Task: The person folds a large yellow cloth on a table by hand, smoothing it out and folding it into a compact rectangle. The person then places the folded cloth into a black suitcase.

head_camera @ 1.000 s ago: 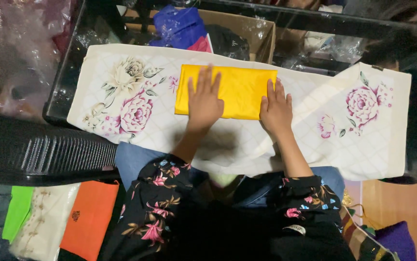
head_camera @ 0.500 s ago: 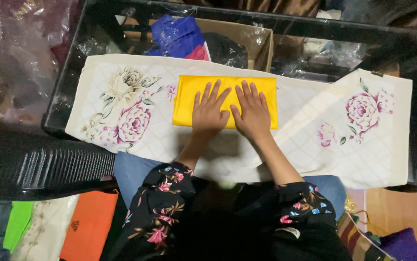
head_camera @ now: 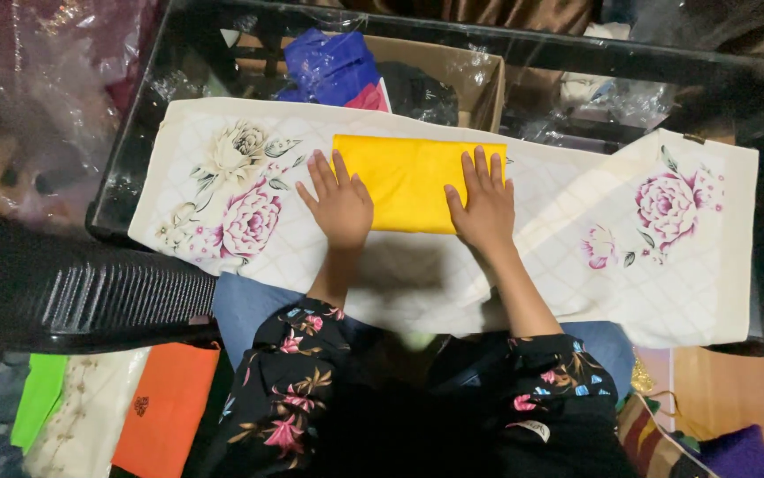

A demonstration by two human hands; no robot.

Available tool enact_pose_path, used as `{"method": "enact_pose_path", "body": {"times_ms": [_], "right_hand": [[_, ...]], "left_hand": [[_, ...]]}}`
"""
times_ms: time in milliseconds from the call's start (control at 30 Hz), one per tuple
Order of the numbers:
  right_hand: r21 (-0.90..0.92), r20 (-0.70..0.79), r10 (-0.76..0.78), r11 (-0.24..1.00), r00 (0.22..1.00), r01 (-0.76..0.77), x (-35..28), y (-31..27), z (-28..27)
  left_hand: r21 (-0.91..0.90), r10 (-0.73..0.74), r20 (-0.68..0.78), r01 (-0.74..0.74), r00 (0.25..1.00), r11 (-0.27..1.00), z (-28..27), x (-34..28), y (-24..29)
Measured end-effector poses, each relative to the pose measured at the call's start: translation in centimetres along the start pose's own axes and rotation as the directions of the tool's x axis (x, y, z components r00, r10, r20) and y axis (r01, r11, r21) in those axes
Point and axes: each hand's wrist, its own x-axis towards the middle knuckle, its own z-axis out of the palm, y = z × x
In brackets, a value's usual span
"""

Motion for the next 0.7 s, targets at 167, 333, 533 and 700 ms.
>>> {"method": "enact_pose_path", "body": {"times_ms": [167, 333, 533, 700], "right_hand": [[0.061, 0.003, -0.015, 0.998, 1.0, 0.015, 0.5, 0.8, 0.0], [0.137, -0.002, -0.055, 0.989, 0.998, 0.055, 1.0, 2.1, 0.0], [0.345, -0.004, -0.042, 0.938, 0.999, 0.041, 0.9, 1.9, -1.1], [0.78, -0.033, -0.046, 0.623, 0.998, 0.054, 0.4, 1.3, -3.3]], "left_hand": [[0.022, 0.534, -0.313, -0.556, 0.785, 0.831, -1.5, -3.5, 3.5], [0.016, 0.699, 0.174, -0.711, 0.694, 0.703, -3.2, -5.6, 7.3], [0.135, 0.459, 0.556, -0.62, 0.693, 0.773, -3.3, -5.0, 9.9], [0.186, 0.503, 0.412, -0.61, 0.76, 0.77, -3.0, -4.8, 9.2]]}}
